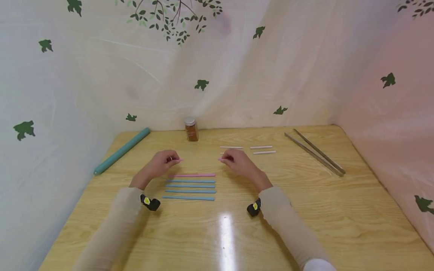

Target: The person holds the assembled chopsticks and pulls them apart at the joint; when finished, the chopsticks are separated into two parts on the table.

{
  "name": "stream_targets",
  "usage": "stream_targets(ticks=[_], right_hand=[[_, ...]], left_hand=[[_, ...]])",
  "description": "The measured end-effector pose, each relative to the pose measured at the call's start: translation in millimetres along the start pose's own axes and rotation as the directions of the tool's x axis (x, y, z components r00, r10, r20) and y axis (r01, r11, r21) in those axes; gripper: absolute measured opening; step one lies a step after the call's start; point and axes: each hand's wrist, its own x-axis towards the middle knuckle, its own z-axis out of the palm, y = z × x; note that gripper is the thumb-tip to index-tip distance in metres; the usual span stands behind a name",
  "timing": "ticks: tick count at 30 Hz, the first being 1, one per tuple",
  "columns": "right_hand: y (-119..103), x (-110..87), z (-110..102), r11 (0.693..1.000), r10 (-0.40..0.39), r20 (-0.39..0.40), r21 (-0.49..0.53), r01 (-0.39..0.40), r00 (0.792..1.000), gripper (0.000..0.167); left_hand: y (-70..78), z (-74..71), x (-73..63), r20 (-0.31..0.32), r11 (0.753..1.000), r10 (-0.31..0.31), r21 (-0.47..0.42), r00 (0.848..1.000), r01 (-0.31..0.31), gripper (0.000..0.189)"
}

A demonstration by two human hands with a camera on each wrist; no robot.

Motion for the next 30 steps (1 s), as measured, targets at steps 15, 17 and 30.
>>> stream_targets(ticks=[15,17,30], right_hand=[[21,-22.4,-23,1.000,0.016,-0.068,0.004,-0.016,0.998,0.013],[27,-27.0,-29,1.000,0.015,-0.091,0.002,-0.014,0.996,0.014],[62,-59.1,-68,0.979,0.194,-0.147,-0.036,-0.201,0.970,0.019]], left_hand=[[35.3,31.4,31.7,0.021,0.993,0.120,-0.023,0.993,-0.119,0.014],[39.4,36.4,35.9,0.029,0.993,0.119,-0.029,0.992,-0.118,0.015],[63.3,77.8,63.5,0.032,0.996,0.088,-0.031,0.996,-0.087,0.010]])
